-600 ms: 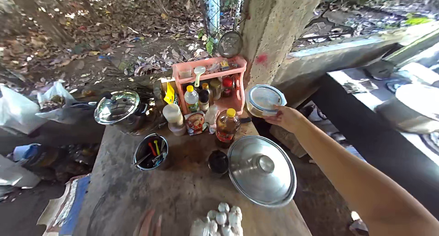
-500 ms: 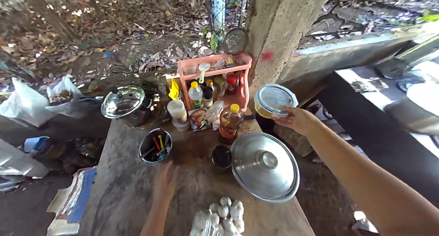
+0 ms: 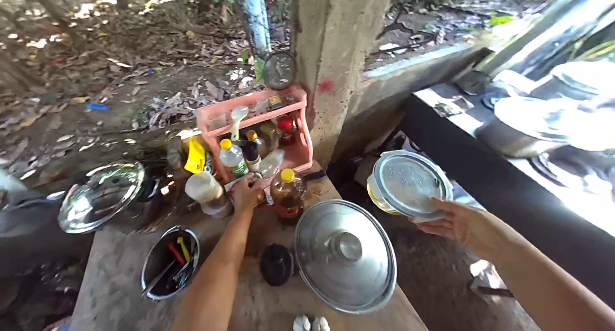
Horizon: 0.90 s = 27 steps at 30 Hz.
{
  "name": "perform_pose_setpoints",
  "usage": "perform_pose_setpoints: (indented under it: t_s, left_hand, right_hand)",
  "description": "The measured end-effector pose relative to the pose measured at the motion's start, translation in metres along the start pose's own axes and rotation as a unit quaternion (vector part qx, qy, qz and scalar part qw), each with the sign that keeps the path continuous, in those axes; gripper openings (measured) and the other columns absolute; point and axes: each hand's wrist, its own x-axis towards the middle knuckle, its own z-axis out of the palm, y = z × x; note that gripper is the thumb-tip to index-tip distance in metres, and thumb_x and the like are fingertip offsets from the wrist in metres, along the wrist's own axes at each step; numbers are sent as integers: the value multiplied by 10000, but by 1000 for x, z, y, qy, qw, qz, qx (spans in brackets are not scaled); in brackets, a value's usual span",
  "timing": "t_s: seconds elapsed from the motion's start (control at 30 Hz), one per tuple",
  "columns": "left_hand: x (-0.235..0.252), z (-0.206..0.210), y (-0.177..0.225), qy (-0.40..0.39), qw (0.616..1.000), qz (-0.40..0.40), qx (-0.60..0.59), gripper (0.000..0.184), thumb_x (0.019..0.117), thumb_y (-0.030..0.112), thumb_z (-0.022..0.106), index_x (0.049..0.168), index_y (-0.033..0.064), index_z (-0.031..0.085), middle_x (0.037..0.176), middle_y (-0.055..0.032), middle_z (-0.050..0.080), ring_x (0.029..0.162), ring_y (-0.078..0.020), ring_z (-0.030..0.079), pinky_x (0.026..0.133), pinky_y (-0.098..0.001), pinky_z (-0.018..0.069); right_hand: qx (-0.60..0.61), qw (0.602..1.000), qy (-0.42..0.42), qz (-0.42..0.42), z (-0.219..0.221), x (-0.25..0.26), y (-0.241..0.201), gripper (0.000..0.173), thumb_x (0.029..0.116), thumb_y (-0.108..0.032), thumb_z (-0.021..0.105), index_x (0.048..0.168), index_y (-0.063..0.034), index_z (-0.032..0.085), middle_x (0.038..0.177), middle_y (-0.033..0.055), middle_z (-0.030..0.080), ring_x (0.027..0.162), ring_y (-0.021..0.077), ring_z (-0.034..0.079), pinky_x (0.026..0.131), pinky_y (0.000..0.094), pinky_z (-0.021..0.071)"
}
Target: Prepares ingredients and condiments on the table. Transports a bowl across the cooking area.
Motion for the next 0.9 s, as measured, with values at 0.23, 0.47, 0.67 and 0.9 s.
perform_pose_setpoints:
  t_s: [0.23, 0.47, 0.67, 0.9]
  left_hand:
    - [75, -21, 102, 32, 986, 63, 150, 412, 1053, 315, 554, 1283, -24, 600, 1106, -240, 697, 957, -370, 717, 895, -581, 564]
    - [92, -4, 128, 55, 974, 20, 218, 428, 1047, 305, 550, 1294, -42, 583, 1085, -265, 696, 971, -415, 704, 891, -608, 544]
    - [64, -11, 129, 58, 961, 0, 270, 643, 999, 419, 634, 1474, 27, 451, 1278, -308, 623, 1184, -505, 608, 961, -697, 462]
    - [-73, -78, 148, 32, 972, 142, 184, 471, 1043, 347, 581, 1399, 40, 550, 1222, -213, 655, 1073, -396, 647, 923, -624, 495]
  right_hand:
    - [-2, 1000, 31, 0, -37, -16, 30, 220, 1068, -137, 448, 1138, 12, 593, 916, 126, 745, 780, 235, 760, 718, 382, 654]
    - [21, 1000, 13, 15, -63, -27, 58, 217, 1046, -130, 448, 1111, 1, 608, 917, 129, 760, 783, 247, 768, 722, 389, 657]
    - [11, 1000, 3, 5, -63, -55, 51, 203, 1031, -112, 462, 1078, -4, 628, 903, 115, 764, 776, 232, 768, 717, 377, 658]
    - [-47, 997, -60, -13, -36, -105, 50, 194, 1005, -131, 506, 1073, -9, 641, 912, 97, 763, 791, 213, 764, 732, 364, 654]
